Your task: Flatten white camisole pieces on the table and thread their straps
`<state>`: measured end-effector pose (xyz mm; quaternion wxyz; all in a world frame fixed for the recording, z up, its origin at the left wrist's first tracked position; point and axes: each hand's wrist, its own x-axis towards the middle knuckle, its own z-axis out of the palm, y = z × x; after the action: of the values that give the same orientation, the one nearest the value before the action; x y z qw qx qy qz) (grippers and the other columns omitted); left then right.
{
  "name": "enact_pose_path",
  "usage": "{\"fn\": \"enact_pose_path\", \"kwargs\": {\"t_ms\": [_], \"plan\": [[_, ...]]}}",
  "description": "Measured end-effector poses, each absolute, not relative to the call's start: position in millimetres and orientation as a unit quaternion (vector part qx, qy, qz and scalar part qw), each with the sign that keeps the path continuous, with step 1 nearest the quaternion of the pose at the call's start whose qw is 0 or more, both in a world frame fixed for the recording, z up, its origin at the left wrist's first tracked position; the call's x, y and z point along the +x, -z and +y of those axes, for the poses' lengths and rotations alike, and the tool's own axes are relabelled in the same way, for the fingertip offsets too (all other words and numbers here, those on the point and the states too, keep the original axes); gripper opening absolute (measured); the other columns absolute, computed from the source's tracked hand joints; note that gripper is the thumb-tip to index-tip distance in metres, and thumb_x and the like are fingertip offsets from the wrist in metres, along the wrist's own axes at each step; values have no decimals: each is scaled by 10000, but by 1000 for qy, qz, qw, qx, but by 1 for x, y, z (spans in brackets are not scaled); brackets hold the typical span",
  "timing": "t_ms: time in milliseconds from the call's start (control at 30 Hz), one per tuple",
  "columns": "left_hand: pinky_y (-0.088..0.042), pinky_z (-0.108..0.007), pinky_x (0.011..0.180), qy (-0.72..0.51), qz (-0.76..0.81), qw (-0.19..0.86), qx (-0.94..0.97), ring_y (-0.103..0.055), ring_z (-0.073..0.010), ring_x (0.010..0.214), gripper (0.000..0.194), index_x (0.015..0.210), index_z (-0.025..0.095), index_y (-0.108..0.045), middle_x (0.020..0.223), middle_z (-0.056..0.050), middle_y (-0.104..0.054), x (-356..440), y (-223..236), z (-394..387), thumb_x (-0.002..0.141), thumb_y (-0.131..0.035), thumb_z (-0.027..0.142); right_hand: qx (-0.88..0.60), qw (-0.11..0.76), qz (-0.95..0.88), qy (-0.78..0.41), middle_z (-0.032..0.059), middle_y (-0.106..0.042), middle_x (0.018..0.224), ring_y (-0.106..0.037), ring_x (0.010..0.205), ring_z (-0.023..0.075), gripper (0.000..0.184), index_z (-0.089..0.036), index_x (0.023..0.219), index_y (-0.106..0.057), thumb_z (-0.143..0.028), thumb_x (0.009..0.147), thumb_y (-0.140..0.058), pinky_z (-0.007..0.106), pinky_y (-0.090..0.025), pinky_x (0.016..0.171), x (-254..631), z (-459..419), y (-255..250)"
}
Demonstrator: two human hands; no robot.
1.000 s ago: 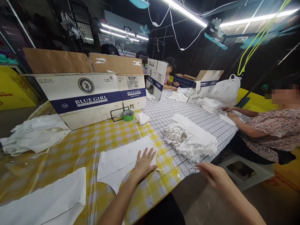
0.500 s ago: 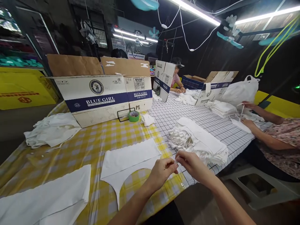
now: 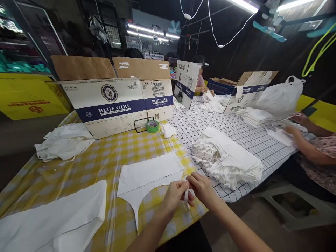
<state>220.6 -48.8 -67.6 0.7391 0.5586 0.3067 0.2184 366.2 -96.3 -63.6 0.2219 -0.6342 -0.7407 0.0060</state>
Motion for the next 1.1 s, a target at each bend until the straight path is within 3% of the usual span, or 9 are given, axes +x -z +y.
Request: {"fn": "enact_pose_path", "kwargs": {"t_ms": [133, 167, 300, 433, 500, 733, 1100], "plan": [[-446, -332, 781, -302, 419, 420, 746, -567, -195, 830, 166, 884, 188, -591, 852, -40, -584, 197, 96, -7, 777, -528, 298, -626, 365, -679, -113, 40, -572, 783, -534, 719, 146, 220, -183, 847, -568, -124, 860, -356, 243, -394, 661, 366, -81, 71], [-436, -334, 811, -295, 429, 352, 778, -545, -199, 887, 193, 944, 206, -586, 912, -39, -561, 190, 103, 4, 760, -541, 243, -627, 399, -652, -150, 34, -577, 775, -538, 712, 142, 210, -183, 832, -566, -124, 845, -366, 240, -401, 665, 366, -77, 74], [-417, -333, 853, -194, 383, 223, 875, -486, -199, 972, 268, 1036, 219, -557, 994, -43, -514, 173, 117, 37, 773, -538, 169, -636, 448, -559, -286, 7, -558, 671, -522, 604, 131, 154, -181, 812, -559, -179, 796, -406, 225, -422, 563, 359, -61, 90], [-419, -318, 835, -160, 341, 216, 901, -481, -193, 949, 93, 845, 197, -588, 934, -43, -534, 171, 119, 49, 815, -508, 161, -629, 429, -560, -326, -2, -546, 638, -502, 561, 116, 150, -171, 781, -561, -221, 783, -420, 207, -423, 518, 349, -46, 102], [-422, -313, 826, -157, 333, 223, 903, -487, -188, 932, 130, 778, 189, -590, 901, -46, -546, 170, 120, 51, 827, -479, 142, -628, 419, -566, -331, -7, -534, 627, -492, 568, 112, 147, -168, 754, -565, -214, 769, -427, 200, -415, 524, 345, -40, 106], [-436, -287, 760, -203, 364, 273, 867, -525, -164, 853, 165, 830, 190, -657, 875, -40, -556, 167, 127, 58, 815, -493, 196, -633, 370, -605, -309, -9, -569, 644, -490, 591, 117, 179, -161, 746, -600, -137, 687, -433, 189, -375, 524, 332, -14, 110], [-433, -258, 706, -243, 381, 348, 821, -534, -138, 754, 178, 728, 185, -685, 835, -27, -551, 167, 127, 62, 781, -525, 244, -661, 273, -666, -212, 41, -661, 735, -560, 691, 154, 290, -161, 752, -645, -15, 666, -410, 223, -381, 639, 324, 11, 109]]}}
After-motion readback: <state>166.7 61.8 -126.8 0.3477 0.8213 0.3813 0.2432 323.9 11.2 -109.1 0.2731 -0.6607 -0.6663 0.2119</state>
